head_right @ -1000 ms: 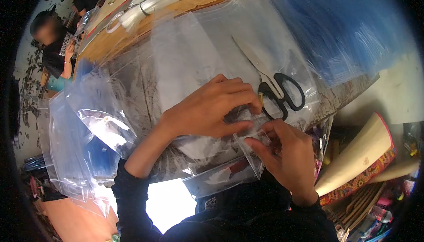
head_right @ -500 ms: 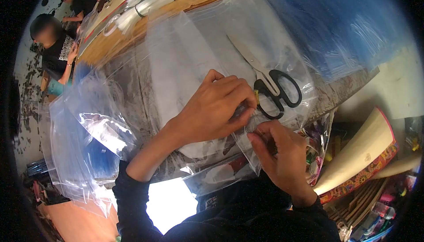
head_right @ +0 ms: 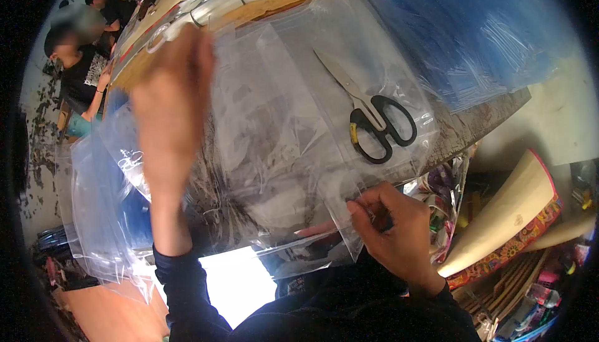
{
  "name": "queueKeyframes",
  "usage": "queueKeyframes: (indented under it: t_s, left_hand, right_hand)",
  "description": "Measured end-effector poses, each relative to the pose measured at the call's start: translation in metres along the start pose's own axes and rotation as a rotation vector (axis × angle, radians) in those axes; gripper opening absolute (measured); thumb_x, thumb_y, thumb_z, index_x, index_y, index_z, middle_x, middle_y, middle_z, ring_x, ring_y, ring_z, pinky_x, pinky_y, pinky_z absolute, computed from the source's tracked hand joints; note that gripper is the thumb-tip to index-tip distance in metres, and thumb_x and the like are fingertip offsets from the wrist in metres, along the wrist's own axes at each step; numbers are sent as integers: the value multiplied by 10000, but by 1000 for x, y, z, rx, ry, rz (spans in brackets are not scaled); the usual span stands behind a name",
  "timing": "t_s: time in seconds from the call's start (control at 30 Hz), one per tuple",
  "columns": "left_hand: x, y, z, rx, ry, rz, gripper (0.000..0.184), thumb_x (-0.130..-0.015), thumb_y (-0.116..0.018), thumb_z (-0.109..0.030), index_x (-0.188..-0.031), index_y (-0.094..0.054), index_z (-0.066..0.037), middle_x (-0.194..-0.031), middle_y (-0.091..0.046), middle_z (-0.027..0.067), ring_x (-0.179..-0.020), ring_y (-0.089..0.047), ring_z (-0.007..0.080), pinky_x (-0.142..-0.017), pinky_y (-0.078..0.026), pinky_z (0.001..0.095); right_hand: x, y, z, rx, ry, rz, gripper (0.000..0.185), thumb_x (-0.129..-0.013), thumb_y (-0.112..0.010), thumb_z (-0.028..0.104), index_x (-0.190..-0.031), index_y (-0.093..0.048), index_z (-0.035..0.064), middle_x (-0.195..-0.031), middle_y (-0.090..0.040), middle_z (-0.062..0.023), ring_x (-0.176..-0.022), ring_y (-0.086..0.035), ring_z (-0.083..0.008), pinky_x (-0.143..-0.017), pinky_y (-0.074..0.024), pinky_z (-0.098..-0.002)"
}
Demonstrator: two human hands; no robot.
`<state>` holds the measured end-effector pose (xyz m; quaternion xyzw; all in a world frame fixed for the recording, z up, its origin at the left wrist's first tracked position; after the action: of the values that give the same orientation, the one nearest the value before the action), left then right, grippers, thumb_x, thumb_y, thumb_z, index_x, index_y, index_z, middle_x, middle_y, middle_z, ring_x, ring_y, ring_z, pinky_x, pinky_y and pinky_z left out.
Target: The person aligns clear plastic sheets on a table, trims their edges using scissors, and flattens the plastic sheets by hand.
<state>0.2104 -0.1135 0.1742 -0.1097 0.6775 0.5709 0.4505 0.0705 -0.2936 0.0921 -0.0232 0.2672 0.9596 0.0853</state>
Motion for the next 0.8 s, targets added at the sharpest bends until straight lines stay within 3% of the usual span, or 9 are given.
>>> queueKeyframes:
  t_s: [0.13, 0.2, 0.23, 0.37, 0.47, 0.57, 0.67, 0.77, 0.8]
  left_hand:
    - [-1, 67, 51, -219, 247, 21, 196, -887, -482, -175, -1046, -566, -97, -893, -633, 126, -776, -627, 216, -662, -469, 312]
    - [5, 108, 77, -462, 32, -107, 227, -903, -458, -193, -1090, -548, -101, -975, -618, 134, -856, -621, 214, -707, -478, 321]
    - [14, 125, 89, -638, -125, -169, 245, -909, -445, -203, -1111, -536, -100, -1021, -606, 137, -907, -612, 226, -737, -481, 330]
    - [30, 140, 80, -950, 284, 202, 197, -866, -481, -112, -1042, -566, -140, -1091, -582, 25, -1009, -563, 197, -914, -414, 414]
    - [40, 121, 42, -900, -3, 400, 201, -880, -459, -176, -1028, -571, -96, -1043, -595, 86, -972, -568, 209, -963, -335, 386]
    - [25, 85, 2, -721, 68, 473, 204, -776, -519, -31, -964, -583, -77, -1013, -589, 58, -982, -553, 208, -962, -341, 368]
    - [31, 35, -27, 65, -246, 427, 206, -744, -565, -52, -950, -580, -60, -987, -590, 69, -951, -554, 236, -906, -393, 348]
    - [31, -24, -54, 820, -461, 664, 206, -749, -633, -173, -932, -599, -84, -966, -597, 48, -928, -552, 220, -866, -404, 363]
    - [32, -38, -55, 826, -455, 650, 206, -749, -633, -173, -932, -599, -84, -966, -597, 48, -928, -552, 220, -866, -404, 363]
  right_hand:
    - [-13, 12, -2, -10, 12, -100, 67, -779, -588, 31, -841, -564, 22, -638, -573, -75, -571, -556, -157, -552, -427, -265]
    - [-26, 22, 3, -41, -20, -169, 104, -780, -570, 12, -884, -561, 16, -710, -587, -97, -643, -578, -190, -604, -437, -278]
    - [-33, 26, 11, 139, 146, -201, 152, -770, -576, 10, -920, -551, 15, -795, -574, -110, -717, -574, -221, -637, -440, -295]
    - [-59, 18, 15, 511, 447, -180, 259, -739, -605, 37, -987, -533, 24, -969, -510, -137, -862, -541, -312, -685, -452, -362]
    - [-66, 2, 8, 618, 370, -21, 290, -739, -612, 54, -1012, -516, 39, -973, -495, -136, -883, -529, -325, -687, -449, -406]
    - [-70, 0, 4, 733, 206, -5, 313, -748, -607, 58, -1038, -493, 42, -923, -529, -144, -821, -548, -333, -660, -450, -418]
    - [-74, 7, -1, 562, 199, -26, 336, -761, -595, 42, -1072, -467, 49, -872, -567, -149, -756, -586, -301, -645, -462, -380]
    - [-70, 41, -7, 184, 33, 137, 345, -782, -569, 23, -1102, -447, 66, -822, -590, -154, -719, -616, -242, -641, -468, -326]
    - [-61, 53, -7, 144, -6, 162, 380, -784, -534, -21, -1141, -427, 53, -947, -577, -147, -870, -589, -188, -701, -448, -283]
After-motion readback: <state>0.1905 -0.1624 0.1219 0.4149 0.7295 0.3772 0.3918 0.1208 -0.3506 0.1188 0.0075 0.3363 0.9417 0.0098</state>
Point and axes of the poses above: each hand's wrist, its own x-axis away from the middle knuckle, its own y-axis out of the back of the hand, z = x × y, the point moved 3 cm from there along -x, towards the middle knuckle
